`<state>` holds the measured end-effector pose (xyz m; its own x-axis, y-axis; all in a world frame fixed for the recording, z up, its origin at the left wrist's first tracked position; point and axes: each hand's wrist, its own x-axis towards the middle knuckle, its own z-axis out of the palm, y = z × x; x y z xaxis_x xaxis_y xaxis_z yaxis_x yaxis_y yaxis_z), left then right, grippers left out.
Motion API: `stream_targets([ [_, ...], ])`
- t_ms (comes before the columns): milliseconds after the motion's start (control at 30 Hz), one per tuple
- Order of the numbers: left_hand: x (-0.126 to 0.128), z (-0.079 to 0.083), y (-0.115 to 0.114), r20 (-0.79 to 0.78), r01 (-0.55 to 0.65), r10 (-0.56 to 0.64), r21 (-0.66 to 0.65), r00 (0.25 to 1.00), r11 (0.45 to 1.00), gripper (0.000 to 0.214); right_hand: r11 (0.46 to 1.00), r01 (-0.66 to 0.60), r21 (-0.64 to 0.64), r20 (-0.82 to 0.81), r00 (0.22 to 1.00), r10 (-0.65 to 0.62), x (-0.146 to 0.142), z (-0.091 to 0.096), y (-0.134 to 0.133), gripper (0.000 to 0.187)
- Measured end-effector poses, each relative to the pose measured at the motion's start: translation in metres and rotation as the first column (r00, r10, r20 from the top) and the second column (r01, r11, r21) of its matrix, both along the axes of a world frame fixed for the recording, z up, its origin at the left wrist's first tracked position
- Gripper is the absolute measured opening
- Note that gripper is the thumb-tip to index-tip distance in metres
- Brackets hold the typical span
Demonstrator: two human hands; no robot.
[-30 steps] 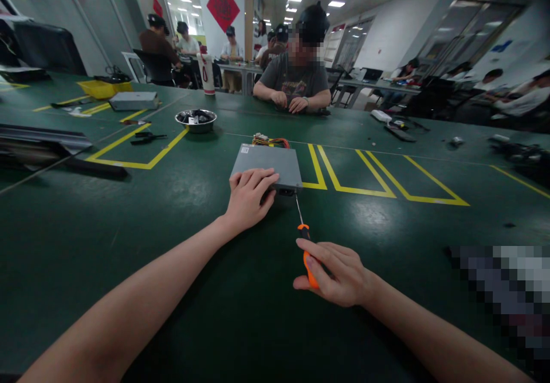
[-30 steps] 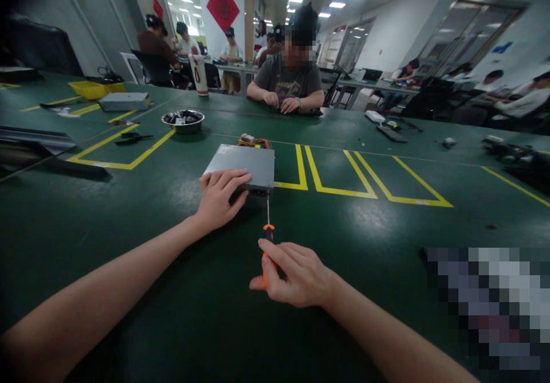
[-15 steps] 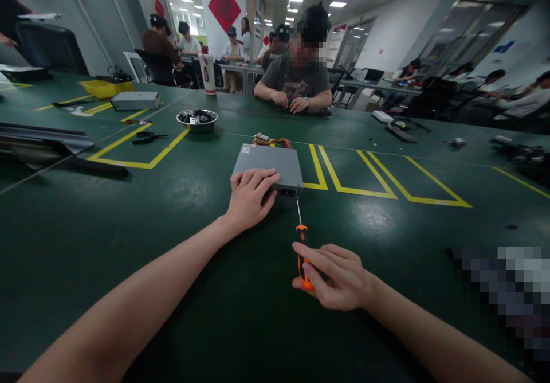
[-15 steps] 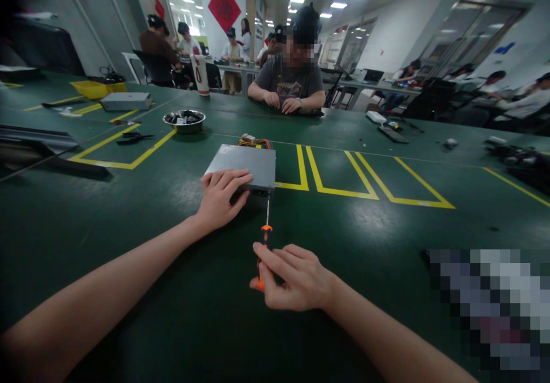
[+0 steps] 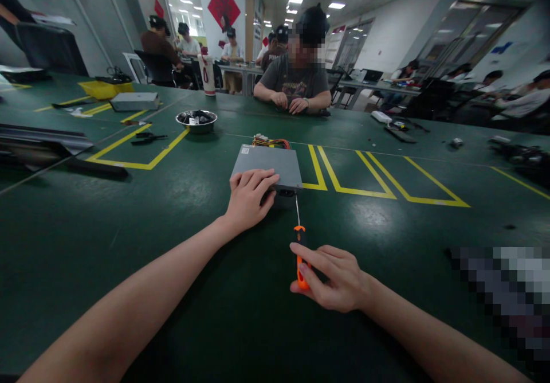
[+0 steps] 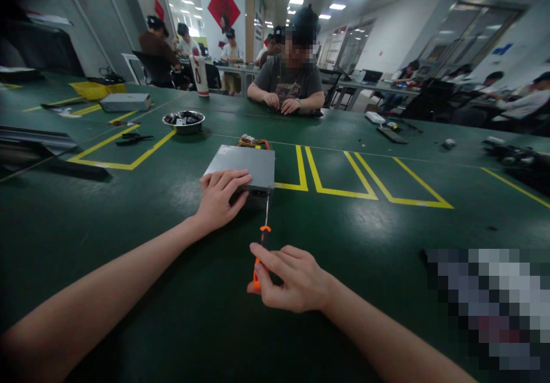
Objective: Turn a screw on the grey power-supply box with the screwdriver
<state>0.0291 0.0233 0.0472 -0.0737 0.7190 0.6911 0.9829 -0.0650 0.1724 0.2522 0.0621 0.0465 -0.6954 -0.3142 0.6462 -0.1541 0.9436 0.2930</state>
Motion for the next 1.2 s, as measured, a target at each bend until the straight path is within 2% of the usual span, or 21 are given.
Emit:
stream_targets([
  [233,0.000,0.001,-0.001,-0.004,0.000,0.000,-0.004,1.000,1.000,0.028,0.998,-0.049,-0.044,0.082,0.995,0.052,0.002,-0.001,0.002,0.029],
  [400,0.000,0.001,-0.001,-0.012,-0.002,0.002,-0.008,1.000,1.000,0.028,1.000,-0.008,0.013,0.134,0.991,0.007,0.003,0.003,0.003,0.035],
  [567,-0.001,0.000,0.000,-0.008,-0.004,0.004,-0.004,1.000,1.000,0.028,1.000,0.023,0.011,0.084,0.996,-0.024,0.004,-0.005,0.003,0.026],
  [667,0.000,0.000,0.000,-0.005,-0.007,0.007,0.005,1.000,1.000,0.028,1.000,0.008,-0.012,0.084,0.996,-0.007,0.002,-0.007,0.001,0.027],
  [800,0.001,0.001,0.000,-0.008,-0.006,0.006,0.009,1.000,1.000,0.028,0.996,-0.002,-0.090,0.119,0.993,0.013,0.000,-0.003,-0.001,0.030],
  [933,0.001,0.001,0.000,-0.013,-0.008,0.008,0.012,1.000,1.000,0.027,0.997,0.007,-0.079,0.182,0.983,0.007,0.000,0.005,-0.002,0.032],
  [1100,0.000,0.000,0.000,-0.018,-0.008,0.008,0.007,1.000,1.000,0.028,0.999,0.026,-0.019,0.090,0.996,-0.024,0.001,0.001,0.001,0.027],
  [1200,0.000,0.000,0.000,-0.016,-0.007,0.007,0.004,1.000,1.000,0.028,0.999,0.027,-0.042,0.048,0.999,-0.025,0.002,-0.003,0.001,0.023],
])
